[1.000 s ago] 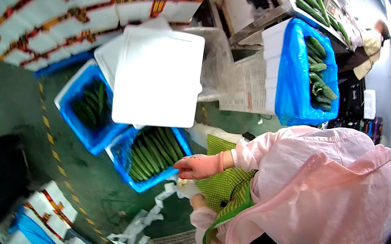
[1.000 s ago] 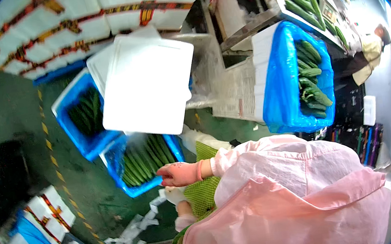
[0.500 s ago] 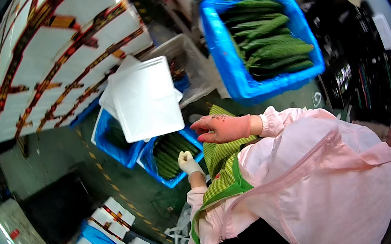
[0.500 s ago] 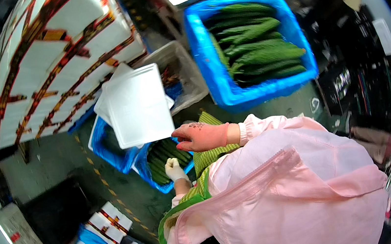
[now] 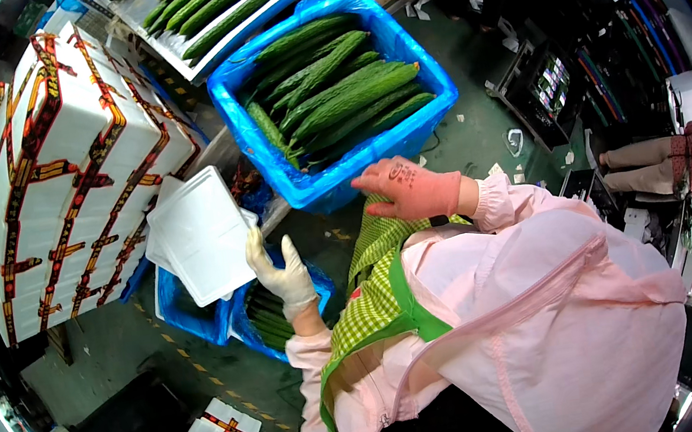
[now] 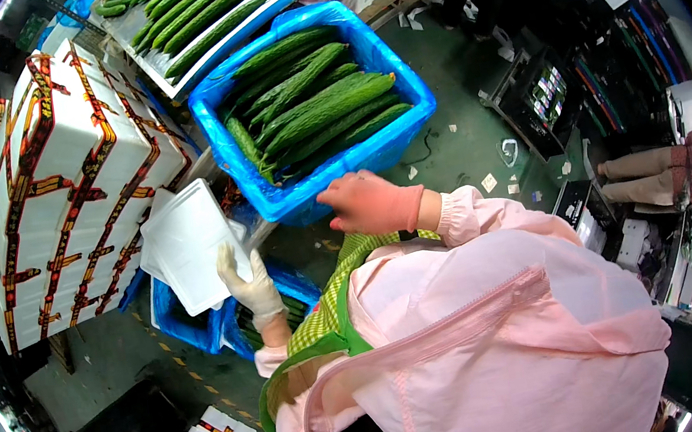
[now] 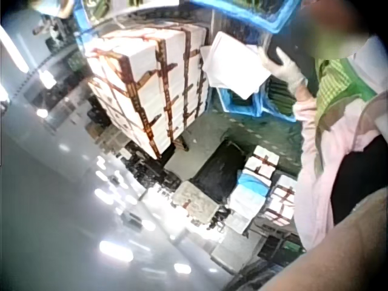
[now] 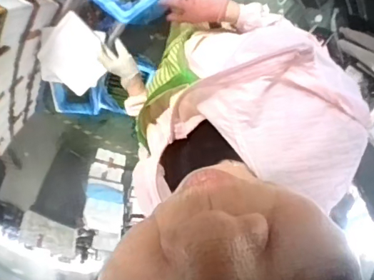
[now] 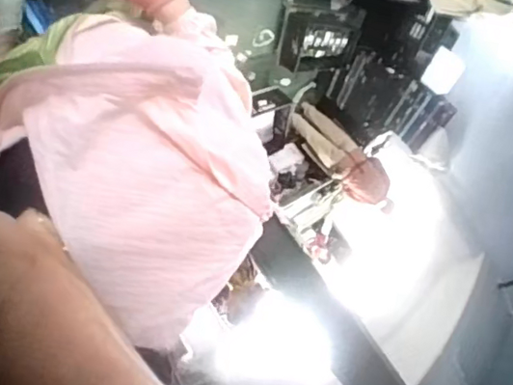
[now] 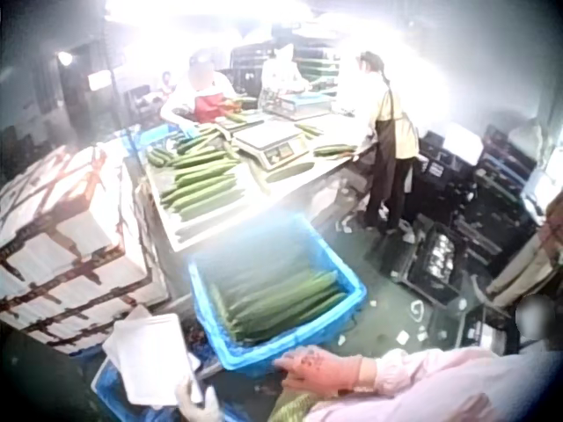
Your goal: The person weighs cucumbers on a scale and places them into a blue plastic-lined crate.
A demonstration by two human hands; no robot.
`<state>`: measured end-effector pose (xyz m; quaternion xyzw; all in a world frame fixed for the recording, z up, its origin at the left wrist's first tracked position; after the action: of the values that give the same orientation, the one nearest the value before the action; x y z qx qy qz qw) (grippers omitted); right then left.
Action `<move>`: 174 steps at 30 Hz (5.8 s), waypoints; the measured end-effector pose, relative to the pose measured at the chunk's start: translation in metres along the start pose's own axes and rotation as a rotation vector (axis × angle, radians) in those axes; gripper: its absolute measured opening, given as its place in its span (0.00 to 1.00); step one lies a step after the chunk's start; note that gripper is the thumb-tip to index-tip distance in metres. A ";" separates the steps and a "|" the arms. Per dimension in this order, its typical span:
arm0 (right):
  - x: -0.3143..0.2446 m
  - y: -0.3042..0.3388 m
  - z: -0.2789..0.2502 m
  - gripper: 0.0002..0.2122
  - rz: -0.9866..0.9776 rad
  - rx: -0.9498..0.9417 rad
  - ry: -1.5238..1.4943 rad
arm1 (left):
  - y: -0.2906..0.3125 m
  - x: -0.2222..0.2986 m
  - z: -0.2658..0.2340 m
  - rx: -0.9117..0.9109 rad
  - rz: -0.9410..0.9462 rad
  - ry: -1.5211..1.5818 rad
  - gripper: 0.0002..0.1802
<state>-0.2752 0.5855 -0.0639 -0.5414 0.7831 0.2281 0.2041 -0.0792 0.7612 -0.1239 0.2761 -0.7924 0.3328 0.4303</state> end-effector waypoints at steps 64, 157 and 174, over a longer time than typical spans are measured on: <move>0.268 -0.105 -0.090 0.52 -0.131 -0.649 0.140 | -0.152 0.027 0.164 -0.692 -0.780 -0.694 0.57; 0.327 -0.184 -0.159 0.30 -0.498 0.321 0.421 | -0.240 0.040 0.208 -0.372 0.098 -1.141 0.60; 0.263 -0.057 -0.062 0.16 -0.183 -0.572 0.244 | -0.140 0.003 0.191 -0.888 -0.345 -0.418 0.24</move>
<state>-0.3128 0.3331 -0.1702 -0.6685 0.6538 0.3530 -0.0322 -0.0746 0.5269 -0.1591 0.2537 -0.8692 -0.1734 0.3873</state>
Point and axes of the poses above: each hand's wrist, its own y-axis away from the middle knuckle, its own z-axis out of the palm, x = y × z, the point moved 3 cm from there along -y, towards the middle knuckle, and after that the axes turned 5 degrees about -x, right-handed, at the moved point
